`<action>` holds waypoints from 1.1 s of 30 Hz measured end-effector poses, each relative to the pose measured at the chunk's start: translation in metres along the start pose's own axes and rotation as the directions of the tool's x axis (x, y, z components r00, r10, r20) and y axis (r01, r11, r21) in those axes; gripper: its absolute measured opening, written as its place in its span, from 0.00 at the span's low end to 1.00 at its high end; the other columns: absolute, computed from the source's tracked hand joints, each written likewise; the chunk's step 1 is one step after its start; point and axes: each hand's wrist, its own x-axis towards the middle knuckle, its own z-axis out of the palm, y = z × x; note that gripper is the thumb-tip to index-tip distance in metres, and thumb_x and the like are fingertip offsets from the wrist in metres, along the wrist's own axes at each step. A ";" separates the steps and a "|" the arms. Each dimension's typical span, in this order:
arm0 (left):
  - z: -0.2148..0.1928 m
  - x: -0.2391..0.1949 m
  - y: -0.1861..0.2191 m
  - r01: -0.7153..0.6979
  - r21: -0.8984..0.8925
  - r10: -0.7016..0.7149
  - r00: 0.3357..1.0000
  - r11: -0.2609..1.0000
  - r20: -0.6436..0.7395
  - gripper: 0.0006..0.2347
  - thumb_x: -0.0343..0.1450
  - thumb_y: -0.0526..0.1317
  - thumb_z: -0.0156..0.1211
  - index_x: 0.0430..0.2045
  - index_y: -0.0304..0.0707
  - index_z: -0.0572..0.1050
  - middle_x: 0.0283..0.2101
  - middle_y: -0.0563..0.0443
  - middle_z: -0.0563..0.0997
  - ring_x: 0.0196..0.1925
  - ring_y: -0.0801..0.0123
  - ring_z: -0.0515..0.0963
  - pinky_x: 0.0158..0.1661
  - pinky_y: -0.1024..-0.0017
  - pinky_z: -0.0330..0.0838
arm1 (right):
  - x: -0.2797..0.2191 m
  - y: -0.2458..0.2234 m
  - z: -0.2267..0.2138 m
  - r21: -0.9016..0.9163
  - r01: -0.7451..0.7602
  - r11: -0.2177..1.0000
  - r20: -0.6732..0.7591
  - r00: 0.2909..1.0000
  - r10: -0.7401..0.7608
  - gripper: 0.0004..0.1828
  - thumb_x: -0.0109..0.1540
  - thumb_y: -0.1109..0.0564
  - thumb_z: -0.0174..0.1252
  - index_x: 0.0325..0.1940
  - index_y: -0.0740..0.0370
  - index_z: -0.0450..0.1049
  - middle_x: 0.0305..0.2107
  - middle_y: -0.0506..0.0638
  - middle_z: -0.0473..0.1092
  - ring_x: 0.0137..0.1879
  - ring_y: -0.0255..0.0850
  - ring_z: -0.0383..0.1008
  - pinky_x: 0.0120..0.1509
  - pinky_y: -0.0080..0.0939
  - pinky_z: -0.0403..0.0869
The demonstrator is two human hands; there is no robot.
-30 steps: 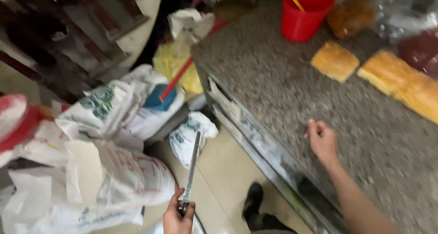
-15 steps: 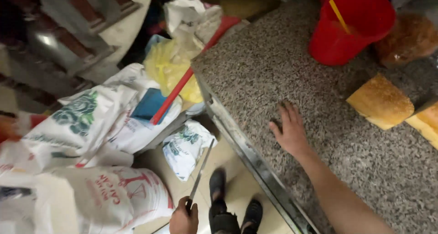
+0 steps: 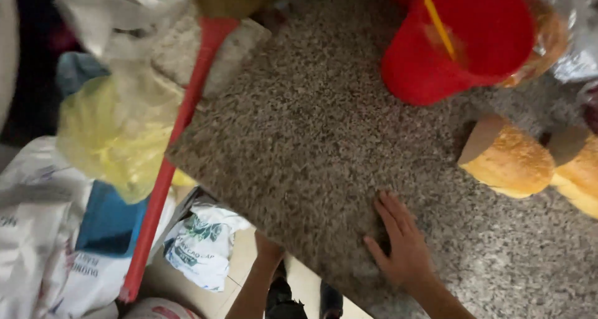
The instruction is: The person slices a loaf of bread into segments using a knife, then spreads a yellow paste onto the cut surfaces of the bread pieces with a yellow spatula. The person also briefly wipes the countertop.
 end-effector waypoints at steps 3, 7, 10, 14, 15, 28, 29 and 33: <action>0.039 -0.010 -0.020 -0.048 -0.004 0.048 0.998 0.999 0.045 0.10 0.82 0.45 0.50 0.51 0.45 0.77 0.45 0.44 0.80 0.41 0.42 0.84 0.34 0.47 0.77 | -0.001 -0.009 -0.002 -0.012 0.001 1.000 -0.022 1.000 -0.001 0.44 0.71 0.38 0.60 0.88 0.58 0.60 0.87 0.53 0.53 0.92 0.56 0.50 0.89 0.70 0.58; 0.063 -0.042 -0.060 -0.121 0.003 0.120 0.990 0.993 0.075 0.09 0.81 0.44 0.52 0.48 0.43 0.78 0.44 0.42 0.80 0.42 0.42 0.83 0.38 0.47 0.76 | -0.001 -0.012 -0.004 0.028 0.014 1.000 -0.064 0.998 -0.012 0.41 0.72 0.40 0.59 0.86 0.60 0.62 0.85 0.55 0.56 0.91 0.58 0.54 0.91 0.70 0.58; 0.054 -0.067 -0.084 -0.173 0.011 0.172 0.983 0.985 0.064 0.09 0.81 0.43 0.53 0.46 0.41 0.78 0.43 0.41 0.80 0.43 0.41 0.83 0.40 0.47 0.75 | 0.001 -0.020 -0.012 0.008 0.062 0.998 -0.115 0.992 -0.060 0.38 0.73 0.41 0.60 0.83 0.63 0.65 0.82 0.58 0.60 0.89 0.60 0.58 0.91 0.70 0.62; 0.024 -0.071 -0.104 -0.245 0.032 0.246 0.969 0.969 -0.028 0.08 0.80 0.42 0.55 0.42 0.39 0.79 0.42 0.39 0.80 0.44 0.41 0.82 0.44 0.47 0.75 | 0.005 -0.021 -0.013 -0.032 0.081 0.996 -0.131 0.988 -0.084 0.39 0.72 0.41 0.61 0.83 0.62 0.65 0.82 0.58 0.61 0.88 0.59 0.60 0.91 0.65 0.62; 0.014 -0.074 -0.109 -0.258 0.040 0.260 0.964 0.965 -0.058 0.08 0.80 0.42 0.56 0.41 0.39 0.79 0.42 0.39 0.80 0.45 0.41 0.81 0.45 0.47 0.75 | 0.005 -0.021 -0.012 -0.044 0.088 0.995 -0.133 0.987 -0.093 0.39 0.72 0.40 0.61 0.83 0.62 0.66 0.82 0.56 0.61 0.89 0.57 0.59 0.91 0.62 0.61; -0.105 -0.036 -0.012 -0.307 0.164 0.343 0.735 0.937 -0.585 0.17 0.76 0.39 0.67 0.14 0.39 0.71 0.21 0.43 0.72 0.29 0.45 0.75 0.38 0.45 0.68 | 0.001 -0.009 0.000 0.017 0.013 1.000 0.001 1.000 -0.013 0.45 0.74 0.30 0.57 0.88 0.57 0.59 0.87 0.50 0.51 0.91 0.49 0.46 0.87 0.61 0.60; -0.121 -0.048 0.018 -0.325 0.209 0.384 0.722 0.922 -0.575 0.18 0.76 0.35 0.63 0.13 0.39 0.67 0.19 0.45 0.62 0.21 0.50 0.66 0.31 0.50 0.61 | 0.003 -0.008 -0.001 0.025 0.054 0.998 -0.037 0.998 -0.054 0.46 0.73 0.30 0.59 0.87 0.60 0.61 0.86 0.52 0.52 0.90 0.51 0.48 0.88 0.61 0.59; -0.115 -0.084 0.112 -0.059 -0.230 -0.068 0.858 0.971 -0.509 0.11 0.83 0.47 0.54 0.41 0.56 0.86 0.27 0.54 0.89 0.35 0.62 0.89 0.44 0.63 0.79 | 0.010 -0.018 -0.001 0.232 -0.020 0.972 -0.147 0.988 0.055 0.39 0.74 0.33 0.57 0.76 0.67 0.73 0.79 0.57 0.64 0.87 0.53 0.58 0.88 0.60 0.59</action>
